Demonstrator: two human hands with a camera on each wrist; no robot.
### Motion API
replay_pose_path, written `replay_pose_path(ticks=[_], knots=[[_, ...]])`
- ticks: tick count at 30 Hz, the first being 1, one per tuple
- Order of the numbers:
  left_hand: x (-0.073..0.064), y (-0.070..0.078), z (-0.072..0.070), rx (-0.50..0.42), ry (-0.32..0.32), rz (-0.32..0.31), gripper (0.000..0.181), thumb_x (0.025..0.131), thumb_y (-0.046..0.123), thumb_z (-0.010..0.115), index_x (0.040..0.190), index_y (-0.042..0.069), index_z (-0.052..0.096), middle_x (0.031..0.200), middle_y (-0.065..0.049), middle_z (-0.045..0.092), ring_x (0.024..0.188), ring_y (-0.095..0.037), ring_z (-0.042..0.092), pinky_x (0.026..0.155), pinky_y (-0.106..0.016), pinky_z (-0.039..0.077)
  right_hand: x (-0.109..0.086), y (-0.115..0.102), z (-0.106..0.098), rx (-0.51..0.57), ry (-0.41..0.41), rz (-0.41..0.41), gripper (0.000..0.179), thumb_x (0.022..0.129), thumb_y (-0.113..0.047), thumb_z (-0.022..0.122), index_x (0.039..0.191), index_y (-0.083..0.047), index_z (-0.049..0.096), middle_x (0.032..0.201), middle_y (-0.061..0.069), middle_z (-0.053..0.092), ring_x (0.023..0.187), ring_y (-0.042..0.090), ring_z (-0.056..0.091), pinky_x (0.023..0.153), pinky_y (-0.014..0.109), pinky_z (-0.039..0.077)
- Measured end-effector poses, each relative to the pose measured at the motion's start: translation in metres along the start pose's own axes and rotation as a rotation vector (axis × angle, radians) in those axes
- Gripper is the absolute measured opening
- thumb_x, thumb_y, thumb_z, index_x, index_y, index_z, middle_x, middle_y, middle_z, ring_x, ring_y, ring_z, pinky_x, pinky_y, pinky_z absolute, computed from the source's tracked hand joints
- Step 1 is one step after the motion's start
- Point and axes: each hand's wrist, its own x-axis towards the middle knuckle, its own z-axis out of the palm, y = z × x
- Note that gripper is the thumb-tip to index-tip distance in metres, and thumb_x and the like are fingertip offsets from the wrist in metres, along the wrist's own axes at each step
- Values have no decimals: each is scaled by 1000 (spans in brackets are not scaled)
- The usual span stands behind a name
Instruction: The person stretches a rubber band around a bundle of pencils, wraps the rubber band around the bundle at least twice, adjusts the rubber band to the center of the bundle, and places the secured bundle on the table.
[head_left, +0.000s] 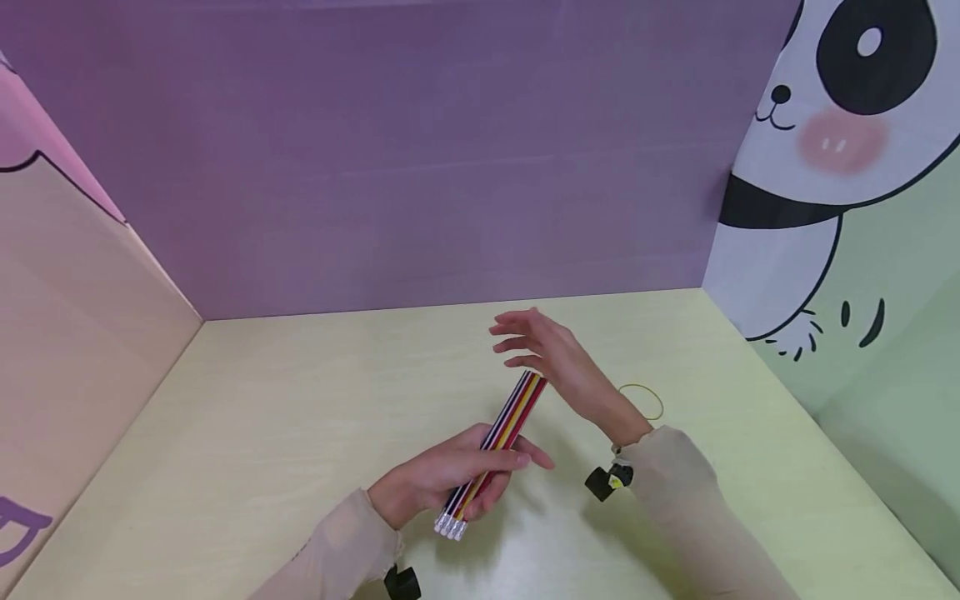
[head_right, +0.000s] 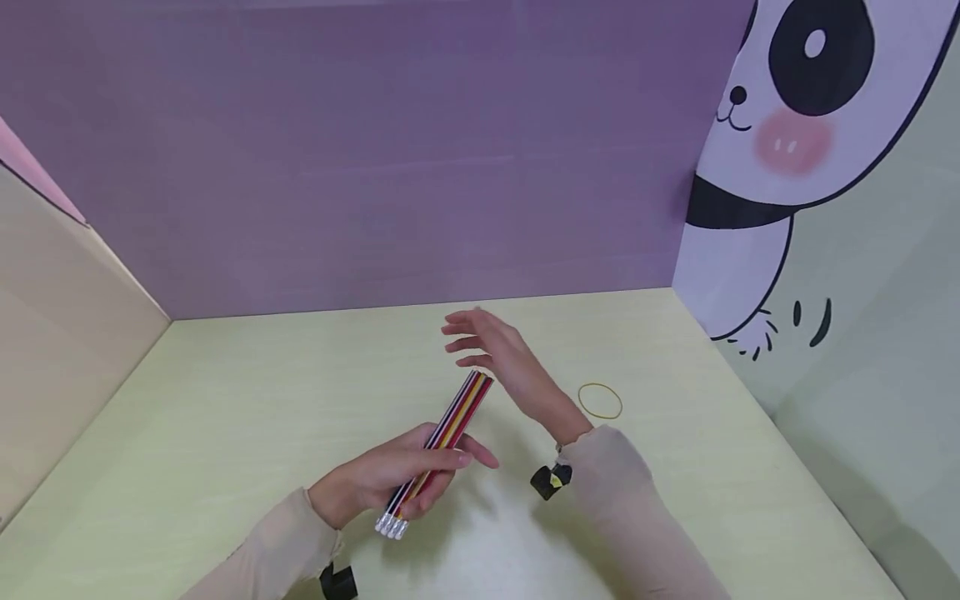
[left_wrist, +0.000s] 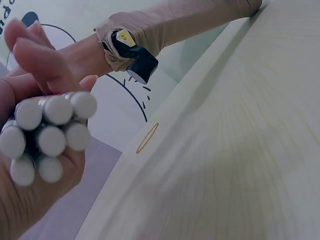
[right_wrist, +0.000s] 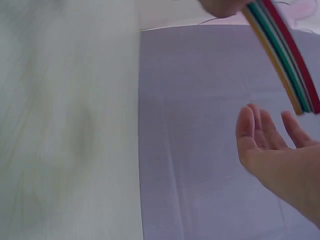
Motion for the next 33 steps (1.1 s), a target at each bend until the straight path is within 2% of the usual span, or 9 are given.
replay_pose_path(ticks=[4, 8, 12, 15, 19, 21, 26, 30, 33], knots=[[0, -1, 1, -10, 21, -5, 32, 102, 20, 55, 124, -3, 59, 48, 6, 46, 33, -3, 39, 34, -20, 33, -1, -6, -1, 58, -51, 32, 66, 108, -50, 19, 141, -2, 49, 142, 19, 53, 130, 34, 50, 111, 48, 39], [1, -4, 1, 2, 39, -28, 29, 102, 20, 56, 120, -2, 59, 46, 7, 41, 34, -2, 36, 34, -20, 29, -3, -4, 6, -198, -174, 152, 70, 104, -63, 15, 137, -21, 60, 141, -3, 57, 136, 24, 46, 116, 48, 30], [2, -6, 2, 38, 77, -44, 31, 101, 25, 60, 119, 1, 60, 47, 5, 43, 33, -4, 38, 33, -21, 31, -5, -2, 14, -397, -192, 234, 62, 99, -71, 20, 125, -40, 67, 133, -21, 60, 136, 20, 43, 115, 49, 26], [3, -7, 3, 53, 94, -48, 33, 99, 27, 62, 121, 2, 60, 48, 4, 46, 33, -6, 39, 33, -21, 33, -5, 2, 18, -434, -199, 168, 48, 104, -58, 33, 122, -32, 70, 120, -14, 68, 126, 19, 54, 109, 44, 37], [5, -10, 5, 35, 84, -33, 39, 100, 22, 61, 130, -2, 54, 51, 4, 51, 33, -5, 39, 34, -20, 31, -5, 10, 21, -529, -190, 63, 28, 104, -35, 53, 120, -19, 70, 95, -7, 74, 98, 20, 70, 84, 32, 52], [7, -11, 7, 40, 101, -17, 41, 100, 21, 60, 132, -4, 51, 52, 4, 53, 32, -5, 39, 33, -20, 30, -4, 15, 22, -503, -163, 47, 23, 102, -27, 57, 116, -14, 70, 88, 0, 74, 88, 27, 71, 76, 29, 55], [10, -14, 11, 82, 203, 5, 41, 99, 24, 63, 128, -2, 54, 53, 1, 55, 33, -7, 40, 35, -21, 32, 0, 24, 21, -208, -107, 76, 16, 101, -14, 59, 110, -7, 70, 85, 16, 72, 88, 47, 66, 79, 36, 59], [10, -15, 11, 94, 207, 13, 38, 99, 23, 63, 125, -4, 55, 53, 0, 55, 34, -8, 41, 35, -22, 33, 1, 23, 17, -120, -105, 134, 20, 103, -19, 57, 113, -6, 69, 91, 16, 72, 95, 49, 64, 84, 40, 58], [11, -13, 9, 98, 192, 29, 35, 99, 21, 63, 122, -5, 55, 53, 0, 55, 33, -7, 41, 34, -21, 33, 2, 19, 11, -140, -73, 182, 35, 105, -34, 50, 115, -5, 66, 98, 17, 72, 100, 43, 66, 89, 42, 56]])
